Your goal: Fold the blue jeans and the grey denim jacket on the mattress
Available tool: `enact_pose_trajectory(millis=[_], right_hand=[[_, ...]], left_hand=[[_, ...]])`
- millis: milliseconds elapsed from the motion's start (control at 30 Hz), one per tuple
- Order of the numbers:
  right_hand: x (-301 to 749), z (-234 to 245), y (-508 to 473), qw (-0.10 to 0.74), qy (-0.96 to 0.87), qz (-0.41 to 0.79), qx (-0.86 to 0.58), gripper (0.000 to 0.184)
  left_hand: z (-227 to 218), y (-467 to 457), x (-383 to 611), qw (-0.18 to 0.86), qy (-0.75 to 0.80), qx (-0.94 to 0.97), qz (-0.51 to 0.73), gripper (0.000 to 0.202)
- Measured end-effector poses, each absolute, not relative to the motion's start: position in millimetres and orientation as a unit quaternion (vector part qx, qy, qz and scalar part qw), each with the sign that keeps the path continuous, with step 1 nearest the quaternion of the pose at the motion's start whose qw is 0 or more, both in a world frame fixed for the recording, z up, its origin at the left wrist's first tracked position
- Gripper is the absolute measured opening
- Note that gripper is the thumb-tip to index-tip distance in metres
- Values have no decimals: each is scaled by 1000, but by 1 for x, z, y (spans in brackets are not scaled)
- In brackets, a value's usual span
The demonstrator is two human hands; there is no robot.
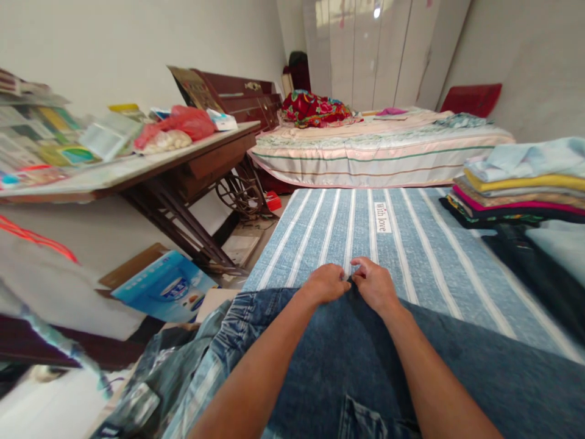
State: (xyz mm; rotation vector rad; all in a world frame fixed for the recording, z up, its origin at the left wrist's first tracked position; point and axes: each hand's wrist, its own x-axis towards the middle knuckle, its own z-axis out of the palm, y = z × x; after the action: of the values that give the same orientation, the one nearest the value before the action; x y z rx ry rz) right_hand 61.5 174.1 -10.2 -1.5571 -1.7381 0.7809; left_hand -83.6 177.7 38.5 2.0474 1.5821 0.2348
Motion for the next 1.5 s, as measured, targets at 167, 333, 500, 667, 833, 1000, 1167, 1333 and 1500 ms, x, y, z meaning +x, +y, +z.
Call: enact_pose_trajectory(millis=[167,333,500,667,833,1000,1167,1333,1500], right_hand=[[62,-12,176,342,-660,312,-592,32],[62,-13,179,332,-658,313,-599,32],[65,-9,178,295,-673,296,-610,24],[67,-2,175,243,-715,283,-592,19],[68,-1,176,205,-733,270,-590,21],[67,-2,177,196,-728,265,-602,22],[65,-2,175,188,-728,259,-607,20],[63,-2,172,171,-728,244,-618,21],[61,-3,170,151,-725,223,-633,20]], left_hand=[[35,194,-76,388,576,714,91,16],[28,191,-78,441,591,659,150,10],[16,187,-78,447,590,642,200,9],[9,186,-80,426,570,666,224,6],[6,183,-80,379,563,700,222,13],[13,183,-90,336,556,740,177,28],[31,176,-131,268,555,782,94,31],[35,162,-170,105,574,812,-15,37],[26,159,-179,26,588,805,-66,44]])
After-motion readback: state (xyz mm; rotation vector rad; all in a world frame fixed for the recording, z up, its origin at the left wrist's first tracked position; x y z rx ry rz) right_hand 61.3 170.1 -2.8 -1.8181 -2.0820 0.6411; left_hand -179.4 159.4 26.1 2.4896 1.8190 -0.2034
